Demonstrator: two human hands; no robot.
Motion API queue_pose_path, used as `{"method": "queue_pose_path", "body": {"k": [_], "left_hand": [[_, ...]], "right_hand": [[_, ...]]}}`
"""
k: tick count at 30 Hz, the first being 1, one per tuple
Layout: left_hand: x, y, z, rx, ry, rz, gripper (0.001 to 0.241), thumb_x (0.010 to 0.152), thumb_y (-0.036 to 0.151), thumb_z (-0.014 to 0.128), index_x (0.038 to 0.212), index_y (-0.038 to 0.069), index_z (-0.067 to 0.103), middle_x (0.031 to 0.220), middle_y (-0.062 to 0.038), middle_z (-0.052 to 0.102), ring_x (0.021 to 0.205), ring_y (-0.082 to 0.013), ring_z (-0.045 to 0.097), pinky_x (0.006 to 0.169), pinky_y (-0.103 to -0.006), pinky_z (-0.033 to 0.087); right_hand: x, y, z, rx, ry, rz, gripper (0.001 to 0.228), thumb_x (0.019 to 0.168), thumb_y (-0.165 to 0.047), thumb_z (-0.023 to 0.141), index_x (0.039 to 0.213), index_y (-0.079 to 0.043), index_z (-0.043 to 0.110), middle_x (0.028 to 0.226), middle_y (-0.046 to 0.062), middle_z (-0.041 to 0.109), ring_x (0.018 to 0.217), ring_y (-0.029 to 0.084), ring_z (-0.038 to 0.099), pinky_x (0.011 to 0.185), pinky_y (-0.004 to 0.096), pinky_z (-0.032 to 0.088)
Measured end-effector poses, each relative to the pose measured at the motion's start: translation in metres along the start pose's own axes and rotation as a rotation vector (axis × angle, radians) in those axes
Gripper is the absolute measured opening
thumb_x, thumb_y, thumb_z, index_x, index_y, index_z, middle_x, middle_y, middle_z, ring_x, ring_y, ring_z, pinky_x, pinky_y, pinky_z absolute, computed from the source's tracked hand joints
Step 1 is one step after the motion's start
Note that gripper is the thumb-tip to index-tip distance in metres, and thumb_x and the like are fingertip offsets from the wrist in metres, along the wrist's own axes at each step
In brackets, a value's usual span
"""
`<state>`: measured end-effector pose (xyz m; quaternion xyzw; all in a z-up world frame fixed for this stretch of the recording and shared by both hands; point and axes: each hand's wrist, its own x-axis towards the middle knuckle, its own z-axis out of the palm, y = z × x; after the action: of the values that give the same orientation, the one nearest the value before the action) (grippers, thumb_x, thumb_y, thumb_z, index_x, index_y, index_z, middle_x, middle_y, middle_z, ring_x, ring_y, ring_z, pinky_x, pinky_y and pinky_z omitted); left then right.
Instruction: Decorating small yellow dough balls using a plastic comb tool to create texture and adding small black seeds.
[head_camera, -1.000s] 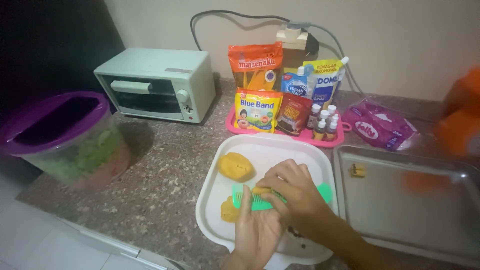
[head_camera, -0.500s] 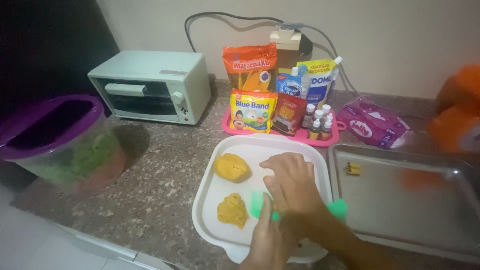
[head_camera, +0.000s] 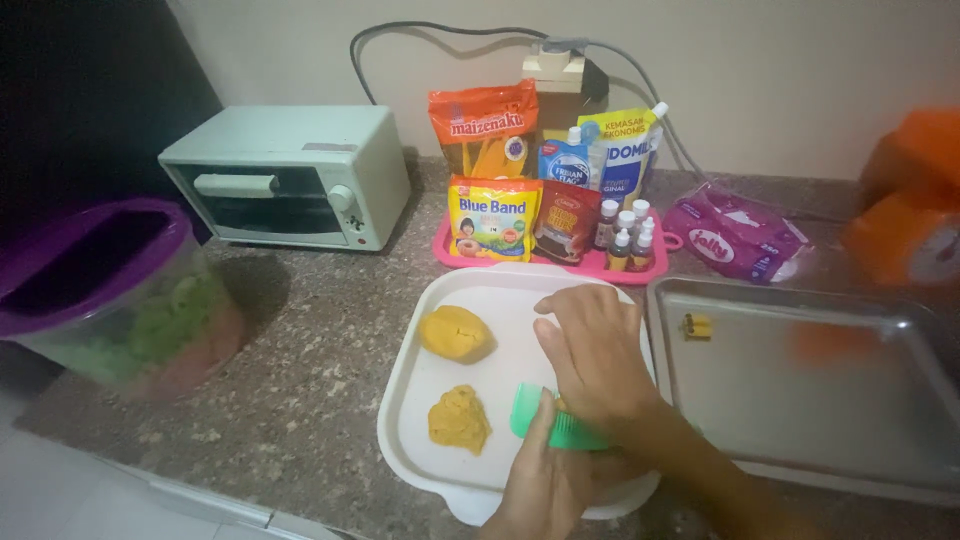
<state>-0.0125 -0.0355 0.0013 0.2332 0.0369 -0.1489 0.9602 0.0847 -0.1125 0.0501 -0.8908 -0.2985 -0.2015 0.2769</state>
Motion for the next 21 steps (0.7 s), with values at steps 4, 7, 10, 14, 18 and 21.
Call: {"method": "queue_pose_path", "body": {"k": [4, 7, 10, 14, 18, 21], "left_hand": [[0.005, -0.004, 0.002, -0.208, 0.073, 0.006, 0.074, 0.094, 0.049, 0.048, 0.158, 0.013, 0.048, 0.148, -0.026, 0.061, 0.131, -0.0425, 0.059, 0.111, -0.0582, 0.046], [-0.003, 0.007, 0.012, -0.012, 0.204, 0.045, 0.072, 0.093, 0.047, 0.047, 0.153, 0.009, 0.056, 0.14, -0.021, 0.07, 0.124, -0.0385, 0.066, 0.103, -0.055, 0.054], [0.002, 0.015, -0.002, 0.048, 0.232, -0.11, 0.081, 0.093, 0.066, 0.04, 0.145, 0.01, 0.067, 0.116, -0.025, 0.076, 0.096, -0.042, 0.073, 0.087, -0.0507, 0.056], [0.003, 0.035, -0.01, -0.206, 0.0, 0.091, 0.07, 0.098, 0.057, 0.041, 0.148, 0.01, 0.053, 0.137, -0.032, 0.063, 0.112, -0.0446, 0.065, 0.101, -0.054, 0.052], [0.001, 0.045, -0.019, -0.181, 0.043, 0.152, 0.071, 0.098, 0.061, 0.04, 0.139, 0.006, 0.057, 0.128, -0.028, 0.067, 0.109, -0.0419, 0.067, 0.101, -0.0508, 0.053], [0.002, 0.047, -0.019, -0.183, 0.072, 0.171, 0.069, 0.098, 0.061, 0.041, 0.138, 0.006, 0.057, 0.129, -0.033, 0.067, 0.098, -0.04, 0.069, 0.088, -0.0474, 0.057]], "right_hand": [[0.001, 0.011, 0.009, -0.053, 0.014, -0.033, 0.031, 0.1, -0.038, 0.04, 0.109, -0.022, 0.065, 0.11, 0.001, 0.066, 0.108, 0.028, 0.053, 0.085, 0.052, 0.035], [0.001, 0.009, 0.003, 0.007, -0.044, 0.037, 0.04, 0.101, -0.039, 0.032, 0.113, -0.021, 0.066, 0.12, -0.001, 0.067, 0.116, 0.025, 0.052, 0.095, 0.053, 0.034], [0.003, 0.005, -0.015, 0.255, -0.06, 0.038, 0.038, 0.103, -0.034, 0.035, 0.119, -0.022, 0.067, 0.117, -0.006, 0.067, 0.116, 0.019, 0.052, 0.101, 0.045, 0.027], [0.008, 0.003, -0.025, 0.386, -0.078, -0.135, 0.03, 0.097, -0.031, 0.054, 0.108, -0.015, 0.077, 0.105, 0.002, 0.071, 0.102, 0.019, 0.064, 0.093, 0.039, 0.041], [0.003, 0.005, -0.017, 0.397, -0.204, -0.218, 0.03, 0.083, -0.039, 0.079, 0.108, -0.023, 0.084, 0.104, -0.004, 0.067, 0.101, 0.018, 0.057, 0.092, 0.038, 0.043], [-0.001, 0.015, -0.001, 0.346, -0.132, -0.304, 0.024, 0.083, -0.039, 0.079, 0.103, -0.026, 0.085, 0.105, -0.007, 0.068, 0.104, 0.019, 0.056, 0.092, 0.042, 0.037]]}}
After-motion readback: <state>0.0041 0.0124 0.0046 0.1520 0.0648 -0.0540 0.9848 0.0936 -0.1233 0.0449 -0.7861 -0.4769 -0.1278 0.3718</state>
